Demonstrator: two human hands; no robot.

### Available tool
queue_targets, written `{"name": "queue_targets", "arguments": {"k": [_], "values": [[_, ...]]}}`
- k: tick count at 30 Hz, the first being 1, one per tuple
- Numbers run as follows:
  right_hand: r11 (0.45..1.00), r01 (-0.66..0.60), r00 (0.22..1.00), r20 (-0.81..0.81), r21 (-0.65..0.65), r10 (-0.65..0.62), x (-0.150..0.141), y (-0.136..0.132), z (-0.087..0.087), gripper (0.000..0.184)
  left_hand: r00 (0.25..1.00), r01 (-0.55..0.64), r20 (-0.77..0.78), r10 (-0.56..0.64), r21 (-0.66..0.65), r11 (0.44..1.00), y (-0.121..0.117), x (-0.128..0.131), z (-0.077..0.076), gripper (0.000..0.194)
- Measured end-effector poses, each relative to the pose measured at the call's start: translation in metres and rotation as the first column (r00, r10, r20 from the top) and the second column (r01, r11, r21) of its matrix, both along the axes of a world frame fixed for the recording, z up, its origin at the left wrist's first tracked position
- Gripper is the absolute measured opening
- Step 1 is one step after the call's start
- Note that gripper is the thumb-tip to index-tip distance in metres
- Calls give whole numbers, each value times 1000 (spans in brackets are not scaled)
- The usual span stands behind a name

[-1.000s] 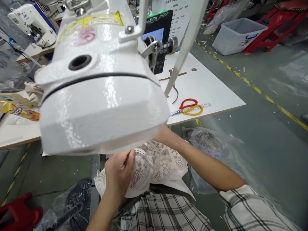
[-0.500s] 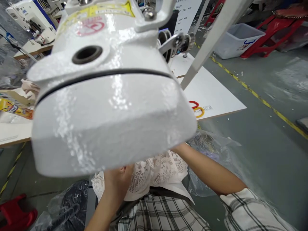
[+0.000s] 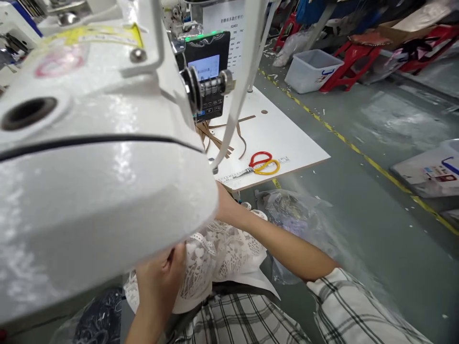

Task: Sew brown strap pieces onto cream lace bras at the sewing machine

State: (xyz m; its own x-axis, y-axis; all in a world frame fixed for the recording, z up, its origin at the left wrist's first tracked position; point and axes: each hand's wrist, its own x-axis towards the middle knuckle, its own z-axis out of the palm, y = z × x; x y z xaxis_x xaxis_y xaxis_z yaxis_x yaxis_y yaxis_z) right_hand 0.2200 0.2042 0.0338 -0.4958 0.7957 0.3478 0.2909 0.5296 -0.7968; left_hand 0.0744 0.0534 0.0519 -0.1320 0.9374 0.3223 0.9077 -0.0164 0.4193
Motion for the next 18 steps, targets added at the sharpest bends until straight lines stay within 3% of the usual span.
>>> {"name": "queue_targets", "arguments": {"k": [8, 18], "values": [[999, -34, 995, -90, 38, 37, 0, 0, -7, 8, 1000, -27, 7, 27, -17, 1000, 0, 3, 4, 26], [998, -22, 998, -66, -60, 18, 0, -3, -1, 12, 996, -83, 24, 84, -31, 996, -2, 6, 5, 28]]}}
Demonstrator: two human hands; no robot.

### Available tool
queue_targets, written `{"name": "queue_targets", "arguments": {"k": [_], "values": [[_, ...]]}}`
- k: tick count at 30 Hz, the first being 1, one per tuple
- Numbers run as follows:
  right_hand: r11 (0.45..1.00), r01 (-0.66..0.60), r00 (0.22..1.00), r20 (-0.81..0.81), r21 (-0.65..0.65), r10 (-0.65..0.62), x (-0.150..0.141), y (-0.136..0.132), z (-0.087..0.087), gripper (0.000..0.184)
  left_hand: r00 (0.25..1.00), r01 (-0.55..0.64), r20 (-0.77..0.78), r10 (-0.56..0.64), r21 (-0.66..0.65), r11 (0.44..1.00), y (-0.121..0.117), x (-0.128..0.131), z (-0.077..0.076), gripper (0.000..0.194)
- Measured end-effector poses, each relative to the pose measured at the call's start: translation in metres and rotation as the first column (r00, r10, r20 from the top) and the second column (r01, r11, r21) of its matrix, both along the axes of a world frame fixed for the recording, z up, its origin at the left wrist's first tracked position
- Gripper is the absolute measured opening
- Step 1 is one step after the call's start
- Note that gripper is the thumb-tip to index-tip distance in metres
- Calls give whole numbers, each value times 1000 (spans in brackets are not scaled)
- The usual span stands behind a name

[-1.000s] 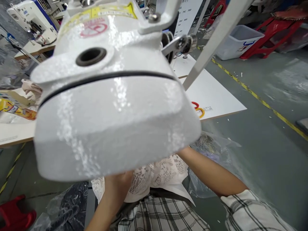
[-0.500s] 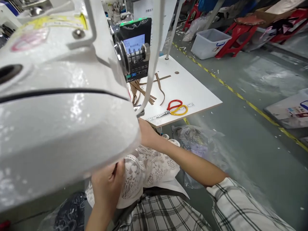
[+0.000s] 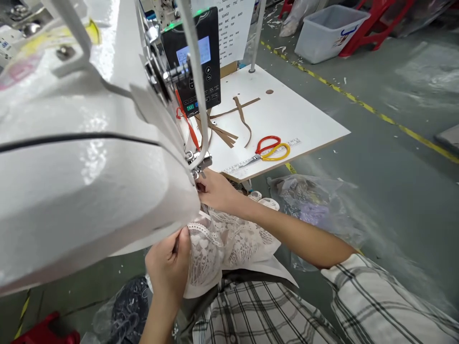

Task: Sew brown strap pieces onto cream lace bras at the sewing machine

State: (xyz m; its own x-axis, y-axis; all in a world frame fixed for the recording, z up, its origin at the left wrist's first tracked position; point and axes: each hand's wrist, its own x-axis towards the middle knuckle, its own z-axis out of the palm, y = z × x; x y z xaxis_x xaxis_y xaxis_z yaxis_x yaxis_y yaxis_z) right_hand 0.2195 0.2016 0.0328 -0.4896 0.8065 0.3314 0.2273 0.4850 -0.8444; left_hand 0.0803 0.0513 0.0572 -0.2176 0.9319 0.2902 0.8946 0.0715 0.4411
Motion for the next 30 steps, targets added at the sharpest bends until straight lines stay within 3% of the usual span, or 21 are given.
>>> {"name": "queue_targets", "arguments": {"k": [10, 15, 23, 27, 30], "values": [[999, 26, 998, 65, 25, -27, -3, 2, -4, 15, 998, -62, 2, 62, 37, 997, 0, -4, -9, 29], [999, 27, 998, 47, 33, -28, -4, 2, -4, 13, 995, -99, 10, 99, -9, 995, -1, -5, -9, 30], [999, 48, 997, 55, -3, -48, -7, 0, -1, 14, 980, -153, 126, 156, -35, 988, 1, -8, -11, 25], [997, 27, 995, -93, -69, -33, -6, -3, -3, 9, 973, -142, 170, 157, -99, 985, 4, -8, -6, 28], [973, -2, 959, -277, -233, -65, 7, -22, -9, 8, 978, -77, 183, 103, -147, 986, 1, -7, 1, 30]]}}
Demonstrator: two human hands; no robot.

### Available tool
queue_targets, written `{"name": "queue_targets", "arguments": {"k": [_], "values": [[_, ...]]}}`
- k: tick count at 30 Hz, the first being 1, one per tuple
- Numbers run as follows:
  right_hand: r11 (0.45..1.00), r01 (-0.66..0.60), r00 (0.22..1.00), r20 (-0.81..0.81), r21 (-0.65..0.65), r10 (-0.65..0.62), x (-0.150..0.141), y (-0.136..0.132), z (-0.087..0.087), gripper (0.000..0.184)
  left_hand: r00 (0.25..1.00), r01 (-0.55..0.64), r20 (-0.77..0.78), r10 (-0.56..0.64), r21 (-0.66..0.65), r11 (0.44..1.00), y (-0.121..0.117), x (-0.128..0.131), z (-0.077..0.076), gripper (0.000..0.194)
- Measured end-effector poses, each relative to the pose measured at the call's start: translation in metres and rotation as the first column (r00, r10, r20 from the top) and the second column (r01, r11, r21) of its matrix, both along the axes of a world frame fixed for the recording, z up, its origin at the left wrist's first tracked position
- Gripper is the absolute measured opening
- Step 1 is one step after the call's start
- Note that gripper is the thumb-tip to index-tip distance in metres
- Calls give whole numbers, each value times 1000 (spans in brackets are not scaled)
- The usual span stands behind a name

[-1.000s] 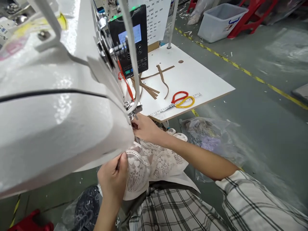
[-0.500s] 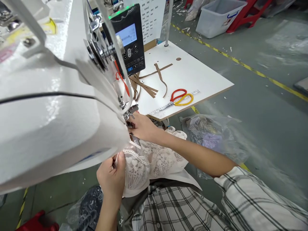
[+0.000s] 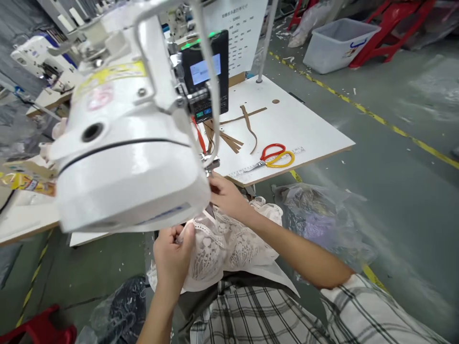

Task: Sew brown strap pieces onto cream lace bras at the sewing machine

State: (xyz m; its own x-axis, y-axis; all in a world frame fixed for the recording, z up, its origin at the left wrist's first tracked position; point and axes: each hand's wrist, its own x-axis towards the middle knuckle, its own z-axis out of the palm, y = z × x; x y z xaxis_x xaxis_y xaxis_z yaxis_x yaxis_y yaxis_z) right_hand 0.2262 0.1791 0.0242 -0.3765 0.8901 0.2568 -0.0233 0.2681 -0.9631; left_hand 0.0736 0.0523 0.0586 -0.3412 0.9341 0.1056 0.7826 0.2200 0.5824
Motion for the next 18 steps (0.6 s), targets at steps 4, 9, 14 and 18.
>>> {"name": "queue_targets", "arguments": {"k": [4, 9, 14, 18], "values": [[992, -70, 988, -148, -101, 54, 35, -60, -8, 12, 972, 167, -164, -166, -7, 986, -12, -3, -3, 24], [896, -430, 896, -69, 112, 439, 60, -130, -5, 21, 878, 376, -423, -222, 326, 867, -28, -6, -26, 23], [846, -447, 865, -101, 289, 491, 48, -148, -3, 57, 915, 330, -356, -190, 388, 861, -37, 0, -34, 29], [853, -392, 890, -93, 346, 447, 44, -152, 2, 56, 932, 307, -314, -183, 412, 858, -39, 1, -32, 28]]}}
